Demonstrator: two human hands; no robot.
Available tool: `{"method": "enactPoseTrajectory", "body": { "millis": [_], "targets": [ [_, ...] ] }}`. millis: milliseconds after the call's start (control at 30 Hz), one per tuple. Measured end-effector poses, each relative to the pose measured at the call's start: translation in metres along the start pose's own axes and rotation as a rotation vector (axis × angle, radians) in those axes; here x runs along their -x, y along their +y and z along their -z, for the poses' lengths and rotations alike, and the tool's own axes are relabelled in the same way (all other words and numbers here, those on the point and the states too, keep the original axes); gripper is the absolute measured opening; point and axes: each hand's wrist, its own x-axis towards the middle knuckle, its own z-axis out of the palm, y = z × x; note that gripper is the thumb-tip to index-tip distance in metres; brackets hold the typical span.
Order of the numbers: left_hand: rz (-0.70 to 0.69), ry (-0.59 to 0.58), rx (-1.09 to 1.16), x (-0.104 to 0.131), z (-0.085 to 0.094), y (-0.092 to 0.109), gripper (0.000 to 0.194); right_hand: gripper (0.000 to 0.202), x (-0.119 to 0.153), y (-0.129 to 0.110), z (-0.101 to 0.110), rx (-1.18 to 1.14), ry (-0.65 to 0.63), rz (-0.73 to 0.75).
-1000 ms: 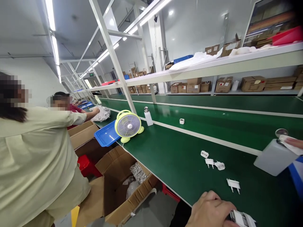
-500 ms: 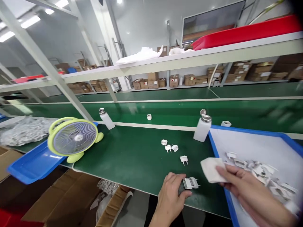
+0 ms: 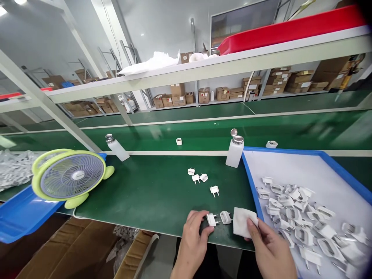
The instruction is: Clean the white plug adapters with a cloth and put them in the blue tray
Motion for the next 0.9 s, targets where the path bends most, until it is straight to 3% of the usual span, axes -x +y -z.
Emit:
{"method": "enactPoseTrajectory", "body": {
  "millis": [67,167,267,333,400,467,633,767,900],
  "targets": [
    [0.027,0.048,0.030,0.004,0.002,-0.002,0.023,0.069,0.006,0.000,-0.004,-0.059,-0.045,-0.021],
    [0.109,0.218,0.155,0.013,-0.002,-0.007,0.023,0.064,0.012,-0.008,-0.022,-0.162,-0.117,0.013],
    [0.169,0.380,0.305,0.021,-0.012,-0.012,0.033,0.063,0.007,-0.022,-0.050,-0.183,-0.074,0.072],
    [0.165,0.407,0.336,0.025,-0.017,-0.013,0.035,0.064,-0.001,-0.032,-0.066,-0.198,-0.057,0.106],
    [0.132,0.353,0.289,0.028,-0.021,-0.010,0.030,0.065,-0.009,-0.039,-0.071,-0.214,-0.054,0.142],
    [0.082,0.247,0.204,0.029,-0.025,-0.003,0.024,0.062,-0.012,-0.043,-0.063,-0.203,-0.040,0.180],
    [-0.024,0.038,0.071,0.022,-0.040,0.020,0.038,0.042,-0.005,-0.036,-0.013,0.045,0.036,0.375],
    [-0.111,0.004,0.018,0.011,-0.055,0.026,0.041,0.030,0.002,-0.016,0.001,0.293,-0.052,0.700],
    [-0.101,-0.002,-0.019,0.006,-0.060,0.021,0.044,0.052,0.006,0.008,-0.004,0.486,-0.148,0.961]
  ]
}}
